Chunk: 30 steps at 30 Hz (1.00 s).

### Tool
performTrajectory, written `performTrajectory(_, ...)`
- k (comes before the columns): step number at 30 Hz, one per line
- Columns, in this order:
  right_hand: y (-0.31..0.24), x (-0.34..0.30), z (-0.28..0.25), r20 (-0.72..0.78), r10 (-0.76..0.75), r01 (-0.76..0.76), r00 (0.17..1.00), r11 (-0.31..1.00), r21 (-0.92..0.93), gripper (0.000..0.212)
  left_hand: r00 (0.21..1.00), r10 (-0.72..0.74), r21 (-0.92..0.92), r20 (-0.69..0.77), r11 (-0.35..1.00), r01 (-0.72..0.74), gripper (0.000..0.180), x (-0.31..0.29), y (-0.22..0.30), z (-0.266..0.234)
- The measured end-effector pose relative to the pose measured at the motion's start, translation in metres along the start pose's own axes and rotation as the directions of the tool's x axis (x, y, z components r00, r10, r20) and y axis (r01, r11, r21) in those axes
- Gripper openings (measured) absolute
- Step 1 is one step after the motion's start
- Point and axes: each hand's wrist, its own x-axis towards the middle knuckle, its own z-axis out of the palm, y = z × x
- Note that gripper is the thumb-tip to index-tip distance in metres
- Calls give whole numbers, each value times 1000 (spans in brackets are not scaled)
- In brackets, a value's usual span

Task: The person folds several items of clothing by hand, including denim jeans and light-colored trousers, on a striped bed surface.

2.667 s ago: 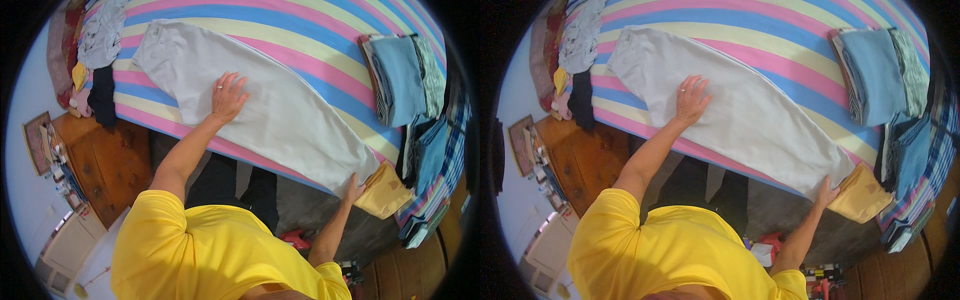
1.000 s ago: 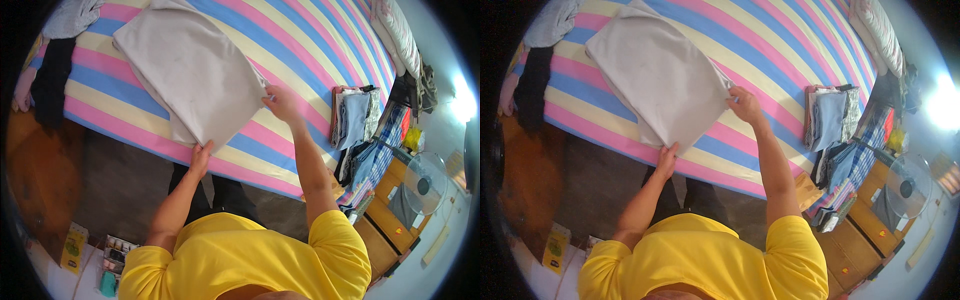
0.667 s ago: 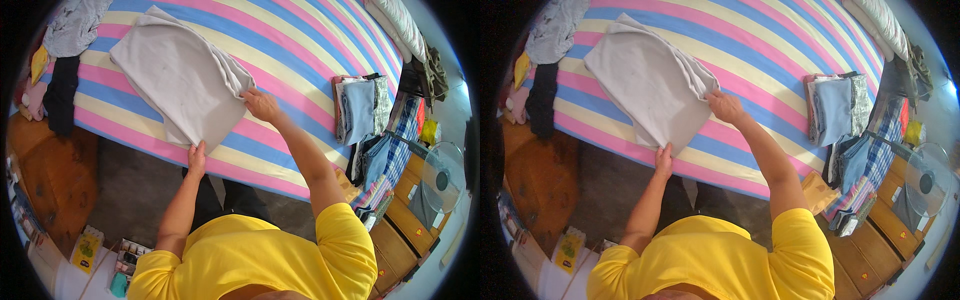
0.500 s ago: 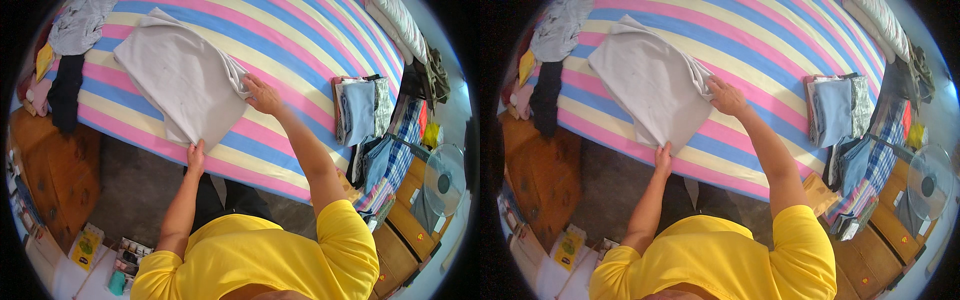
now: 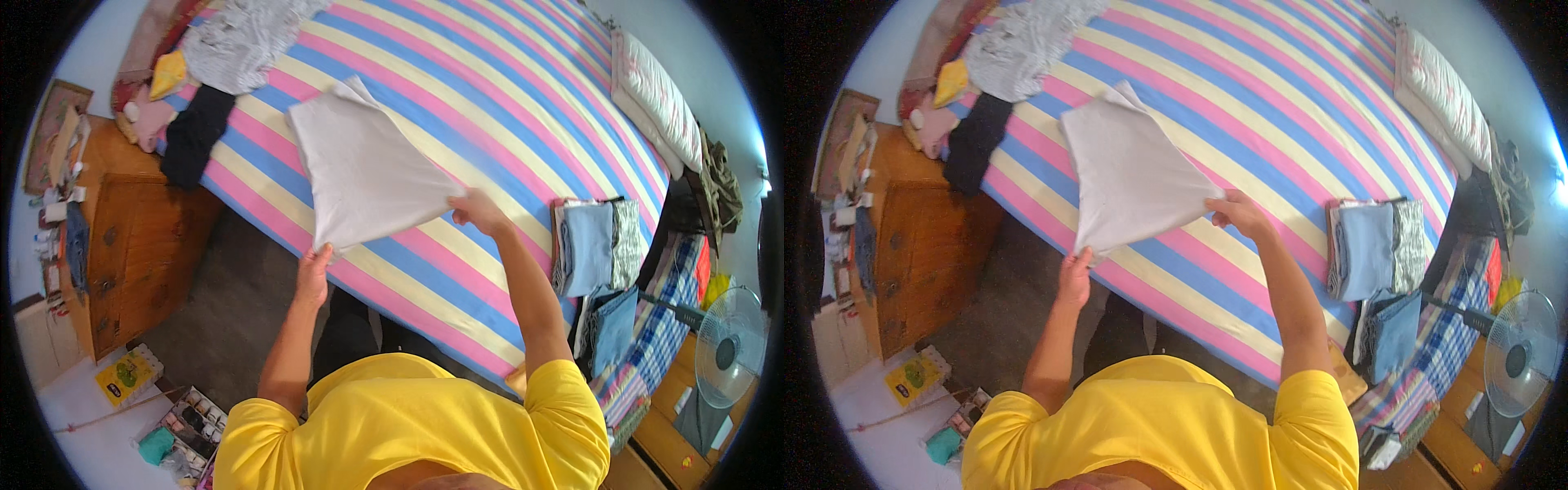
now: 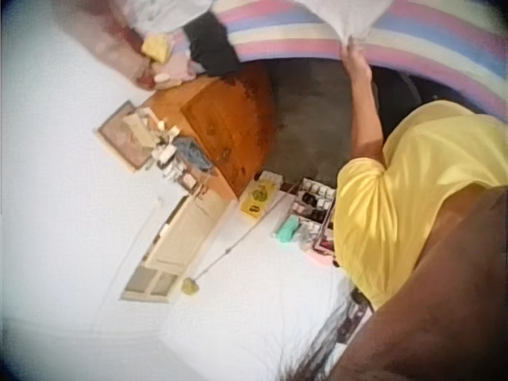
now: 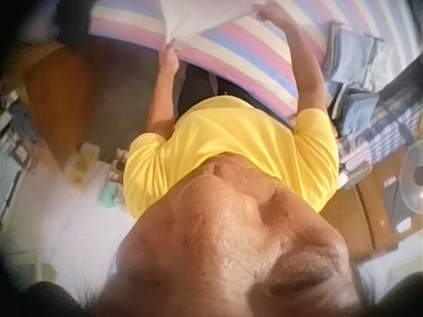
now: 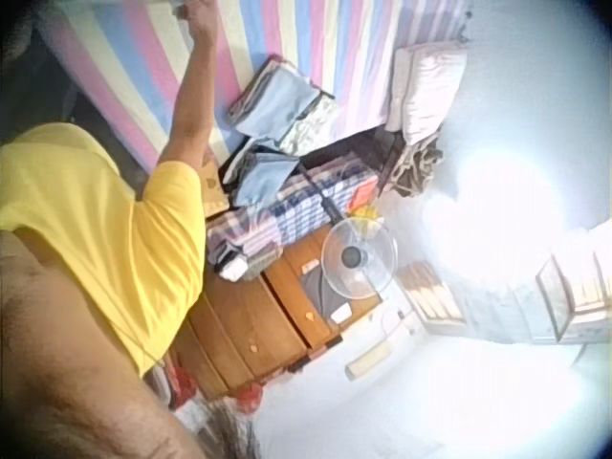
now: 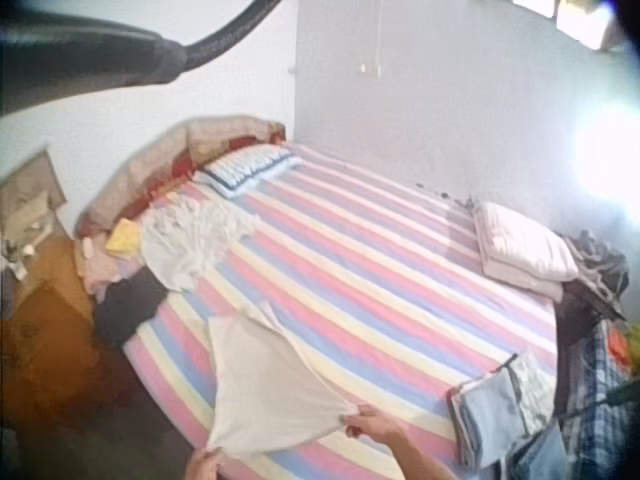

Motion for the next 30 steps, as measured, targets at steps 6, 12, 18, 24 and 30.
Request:
performTrajectory(6, -163, -91, -2, 35, -700, 574, 713, 612, 544, 24, 814, 496, 18, 303, 850, -526, 29, -36, 241, 74)
performTrajectory(12, -281, -147, -26, -112, -639, 610, 761, 646, 458, 12, 680, 527, 354, 511, 591, -724, 29, -40, 349, 143)
performTrajectory(18, -263, -205, -22, -221, -571, 613, 790, 729, 306, 8, 794, 365, 247, 486, 814, -526, 30, -29, 330, 164)
performTrajectory(24, -225, -261, -11, -294, -541, 615, 788, 665, 423, 7, 725, 295, 205, 623, 832, -515, 29, -37, 296, 182)
performTrajectory(30, -180, -255, -51, -277, -417, 494, 866, 800, 341, 11, 689, 174, 312, 704, 796, -519, 24, -18, 273, 187)
